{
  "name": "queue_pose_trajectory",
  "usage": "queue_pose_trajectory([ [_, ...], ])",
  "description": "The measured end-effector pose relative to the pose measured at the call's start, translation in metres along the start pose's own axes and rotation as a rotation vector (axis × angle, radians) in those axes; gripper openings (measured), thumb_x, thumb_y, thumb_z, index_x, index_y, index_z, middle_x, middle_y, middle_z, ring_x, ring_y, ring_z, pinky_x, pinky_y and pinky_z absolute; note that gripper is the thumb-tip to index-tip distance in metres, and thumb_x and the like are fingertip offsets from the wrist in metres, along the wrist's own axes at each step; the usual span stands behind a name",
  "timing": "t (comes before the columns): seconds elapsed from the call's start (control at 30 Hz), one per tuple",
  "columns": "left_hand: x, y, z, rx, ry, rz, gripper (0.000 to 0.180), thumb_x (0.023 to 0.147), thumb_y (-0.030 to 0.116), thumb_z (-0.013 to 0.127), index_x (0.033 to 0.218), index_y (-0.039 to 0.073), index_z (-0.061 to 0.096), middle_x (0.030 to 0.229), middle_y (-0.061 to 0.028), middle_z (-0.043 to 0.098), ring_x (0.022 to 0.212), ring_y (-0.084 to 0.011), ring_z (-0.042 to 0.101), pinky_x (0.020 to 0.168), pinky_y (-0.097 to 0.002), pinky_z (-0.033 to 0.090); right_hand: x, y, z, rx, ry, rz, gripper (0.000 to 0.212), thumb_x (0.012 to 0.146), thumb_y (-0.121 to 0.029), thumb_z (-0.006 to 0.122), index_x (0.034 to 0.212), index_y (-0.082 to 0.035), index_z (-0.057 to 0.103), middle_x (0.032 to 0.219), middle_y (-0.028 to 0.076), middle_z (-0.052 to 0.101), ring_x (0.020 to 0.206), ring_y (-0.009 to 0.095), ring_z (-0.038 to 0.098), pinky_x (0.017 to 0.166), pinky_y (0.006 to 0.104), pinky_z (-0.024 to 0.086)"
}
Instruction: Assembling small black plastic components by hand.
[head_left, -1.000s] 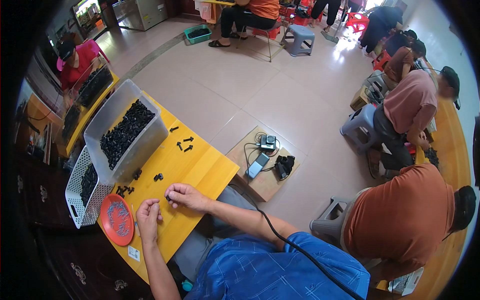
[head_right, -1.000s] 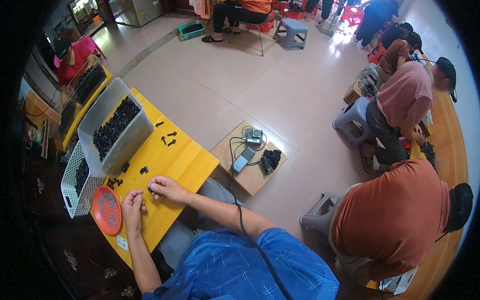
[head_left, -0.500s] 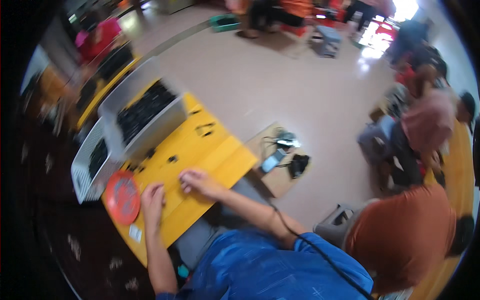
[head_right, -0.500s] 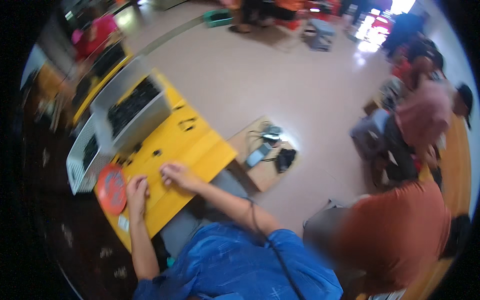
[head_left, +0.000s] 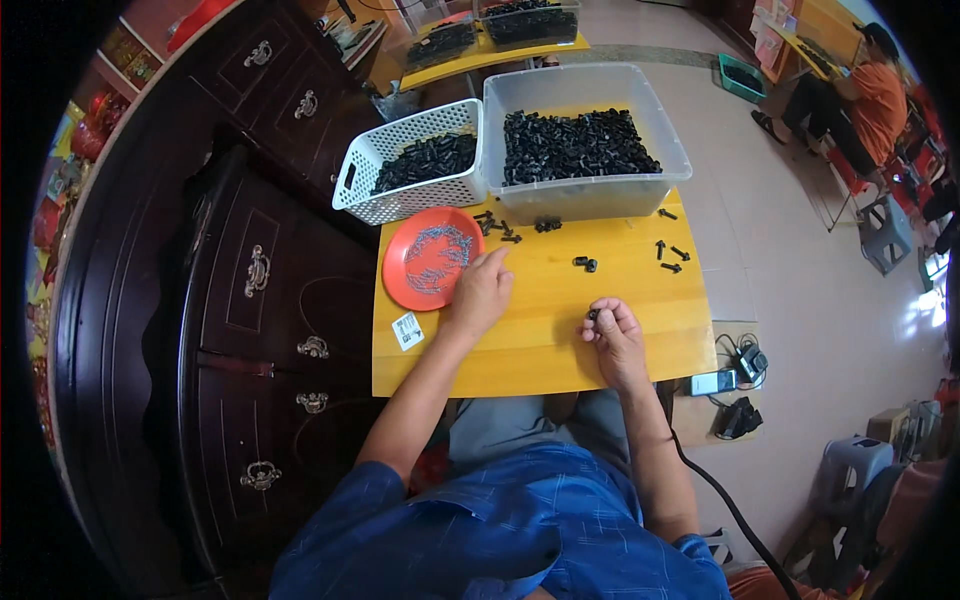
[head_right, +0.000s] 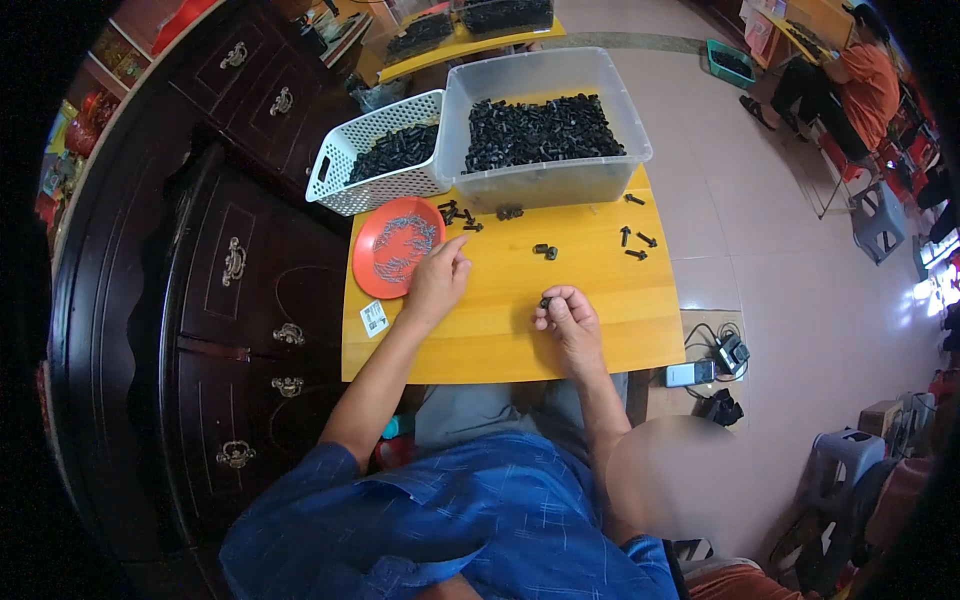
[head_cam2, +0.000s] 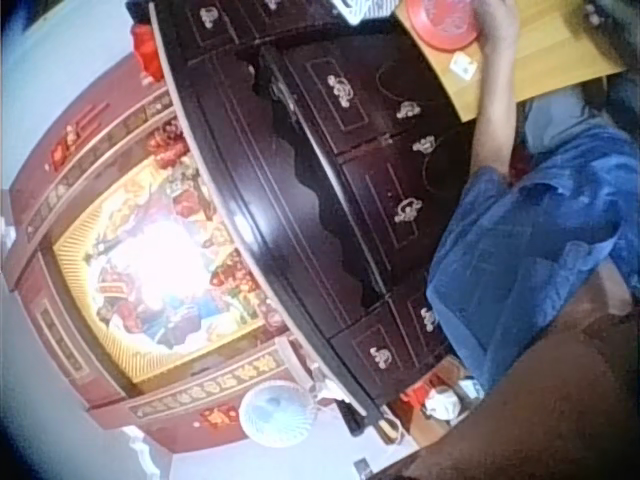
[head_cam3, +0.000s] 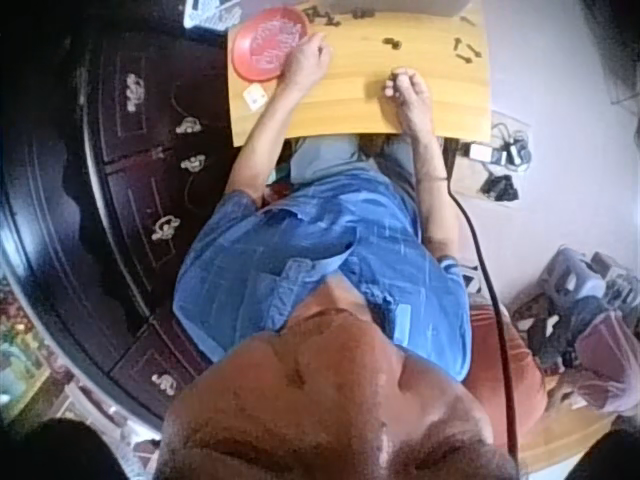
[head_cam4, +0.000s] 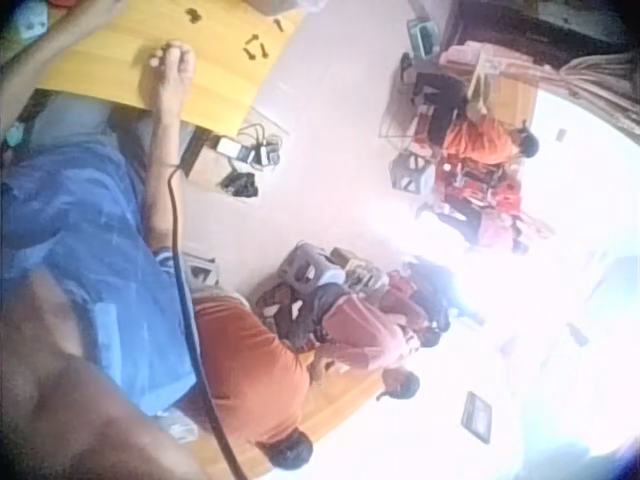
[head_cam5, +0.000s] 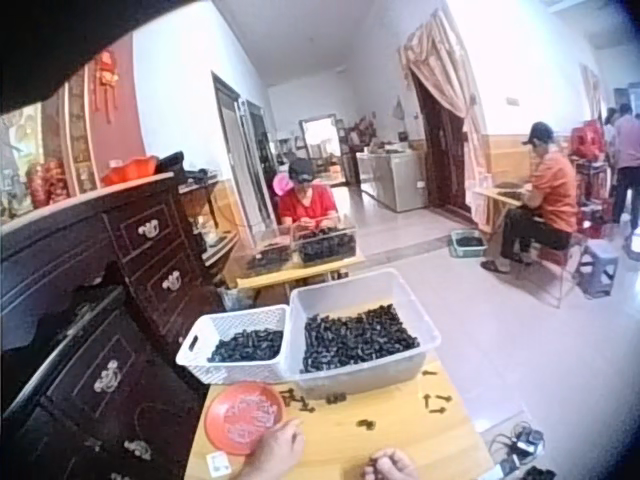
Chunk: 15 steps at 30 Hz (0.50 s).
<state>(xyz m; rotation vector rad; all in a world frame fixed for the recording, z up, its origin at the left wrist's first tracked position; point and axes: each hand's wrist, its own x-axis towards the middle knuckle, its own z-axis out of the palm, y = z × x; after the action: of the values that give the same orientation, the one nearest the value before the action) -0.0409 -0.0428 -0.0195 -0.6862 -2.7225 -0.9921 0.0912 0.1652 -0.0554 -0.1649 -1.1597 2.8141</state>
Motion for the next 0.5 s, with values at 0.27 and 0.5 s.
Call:
queue_pose_trajectory([
  [0.27, 0.027, 0.010, 0.017, 0.220, -0.123, -0.004, 0.043, 0.089, 0.014, 0.055, 0.130, 0.003, 0.051, 0.111, -0.0213, 0.059, 0.095, -0.0410, 0.061, 0.079, -0.0491, 0.051, 0.001, -0.003, 0.003, 0.006, -0.009, 0.000, 0.014, 0.099, -0.017, 0.055, 0.108, -0.005, 0.056, 0.088, 0.005, 0.061, 0.076, 0.011, 0.056, 0.074, 0.0240, 0.047],
  [0.5, 0.044, 0.025, 0.027, 0.250, -0.157, 0.054, 0.043, 0.089, 0.017, 0.056, 0.130, 0.006, 0.052, 0.112, -0.0198, 0.060, 0.096, -0.0392, 0.063, 0.080, -0.0488, 0.052, -0.002, -0.005, 0.003, 0.009, -0.008, 0.012, 0.014, 0.100, -0.016, 0.055, 0.108, -0.005, 0.056, 0.088, 0.005, 0.060, 0.076, 0.011, 0.056, 0.074, 0.0245, 0.047],
])
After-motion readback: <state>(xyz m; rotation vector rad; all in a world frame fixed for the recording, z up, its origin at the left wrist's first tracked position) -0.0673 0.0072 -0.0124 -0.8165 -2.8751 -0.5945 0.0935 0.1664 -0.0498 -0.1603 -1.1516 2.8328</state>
